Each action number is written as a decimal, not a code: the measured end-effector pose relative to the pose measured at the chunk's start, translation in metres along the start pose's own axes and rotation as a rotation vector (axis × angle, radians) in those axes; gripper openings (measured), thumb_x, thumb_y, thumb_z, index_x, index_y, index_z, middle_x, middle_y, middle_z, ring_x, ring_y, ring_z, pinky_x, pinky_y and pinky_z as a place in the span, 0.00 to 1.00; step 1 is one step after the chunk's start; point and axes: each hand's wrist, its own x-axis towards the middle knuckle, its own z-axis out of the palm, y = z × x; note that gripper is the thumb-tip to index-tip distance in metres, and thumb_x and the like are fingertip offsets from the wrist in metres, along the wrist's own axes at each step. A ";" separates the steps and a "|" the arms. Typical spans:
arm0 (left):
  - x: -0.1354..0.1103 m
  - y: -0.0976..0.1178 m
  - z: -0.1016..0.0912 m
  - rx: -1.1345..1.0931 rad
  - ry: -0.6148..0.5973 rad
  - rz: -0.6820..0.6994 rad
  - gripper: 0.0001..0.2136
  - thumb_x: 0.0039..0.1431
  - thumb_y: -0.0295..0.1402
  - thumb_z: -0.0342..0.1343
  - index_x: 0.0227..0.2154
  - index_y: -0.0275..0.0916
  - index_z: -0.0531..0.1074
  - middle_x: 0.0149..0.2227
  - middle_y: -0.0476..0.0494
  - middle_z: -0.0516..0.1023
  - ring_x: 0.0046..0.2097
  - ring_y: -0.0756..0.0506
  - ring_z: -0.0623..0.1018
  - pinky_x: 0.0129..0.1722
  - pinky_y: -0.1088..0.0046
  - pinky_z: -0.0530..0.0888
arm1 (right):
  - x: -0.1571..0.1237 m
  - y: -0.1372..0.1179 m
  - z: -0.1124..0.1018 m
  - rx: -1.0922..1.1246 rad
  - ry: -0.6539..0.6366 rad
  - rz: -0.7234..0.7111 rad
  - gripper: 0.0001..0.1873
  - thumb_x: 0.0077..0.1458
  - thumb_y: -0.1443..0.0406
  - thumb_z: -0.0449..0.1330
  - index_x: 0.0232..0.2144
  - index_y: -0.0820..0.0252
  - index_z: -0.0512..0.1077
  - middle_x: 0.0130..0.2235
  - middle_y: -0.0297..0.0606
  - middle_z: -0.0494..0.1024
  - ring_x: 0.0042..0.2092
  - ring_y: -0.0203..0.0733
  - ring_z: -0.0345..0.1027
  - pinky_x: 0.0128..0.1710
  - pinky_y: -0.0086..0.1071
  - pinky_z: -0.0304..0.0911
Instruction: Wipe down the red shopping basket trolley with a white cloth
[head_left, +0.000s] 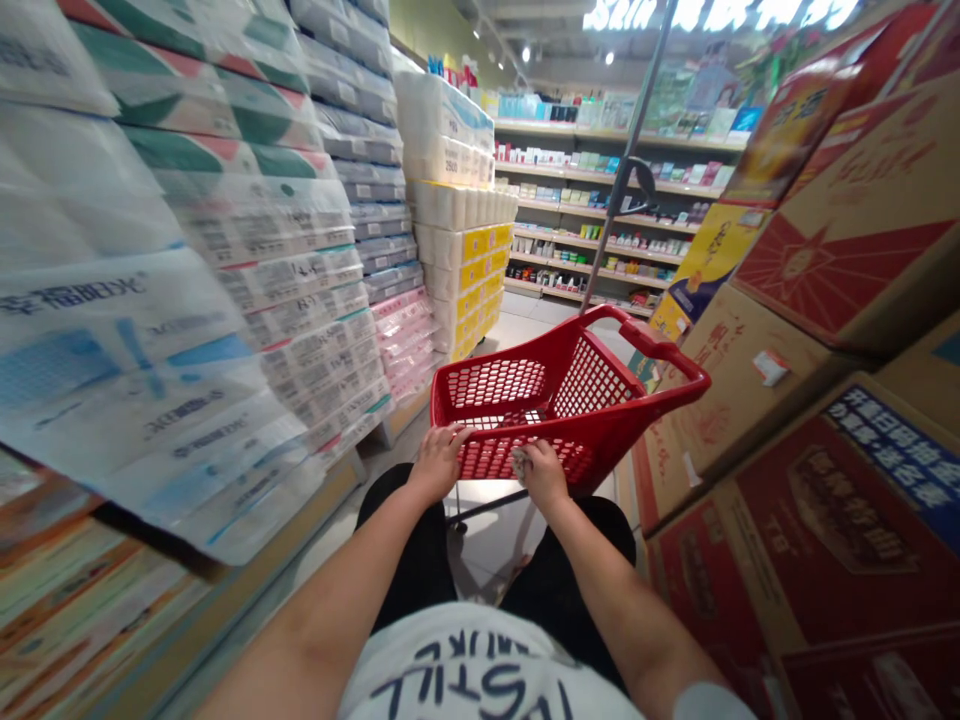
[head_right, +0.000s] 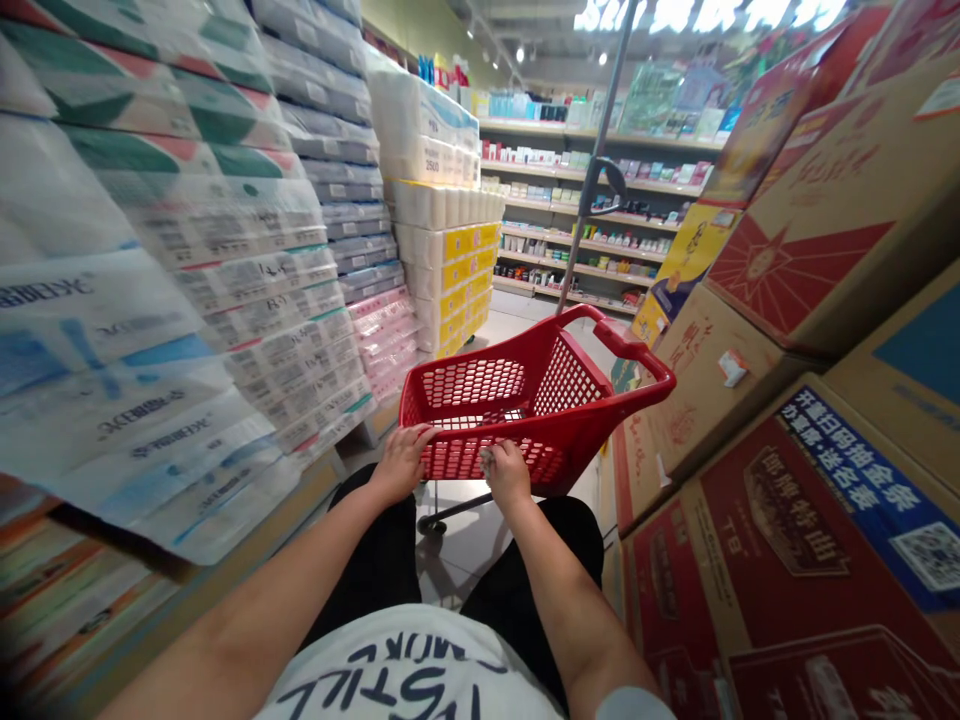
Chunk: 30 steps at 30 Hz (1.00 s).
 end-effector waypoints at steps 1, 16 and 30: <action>0.001 -0.001 -0.001 0.001 -0.003 -0.004 0.29 0.50 0.23 0.48 0.57 0.45 0.60 0.57 0.43 0.63 0.58 0.41 0.61 0.63 0.55 0.52 | 0.001 0.000 0.001 0.004 0.016 -0.001 0.15 0.51 0.74 0.52 0.36 0.60 0.75 0.40 0.41 0.72 0.43 0.42 0.66 0.46 0.35 0.65; -0.003 -0.013 -0.003 -0.028 0.031 -0.124 0.27 0.47 0.24 0.49 0.53 0.45 0.62 0.56 0.43 0.64 0.58 0.40 0.61 0.63 0.51 0.52 | 0.002 -0.012 0.012 0.052 0.010 -0.063 0.15 0.49 0.75 0.52 0.35 0.58 0.75 0.36 0.39 0.73 0.39 0.40 0.67 0.41 0.34 0.68; -0.017 -0.017 -0.005 0.042 0.100 -0.079 0.25 0.51 0.24 0.49 0.54 0.42 0.64 0.55 0.40 0.67 0.57 0.39 0.64 0.63 0.54 0.54 | -0.002 -0.012 0.015 0.025 -0.029 -0.009 0.16 0.49 0.76 0.52 0.36 0.58 0.74 0.38 0.39 0.71 0.41 0.41 0.65 0.42 0.34 0.65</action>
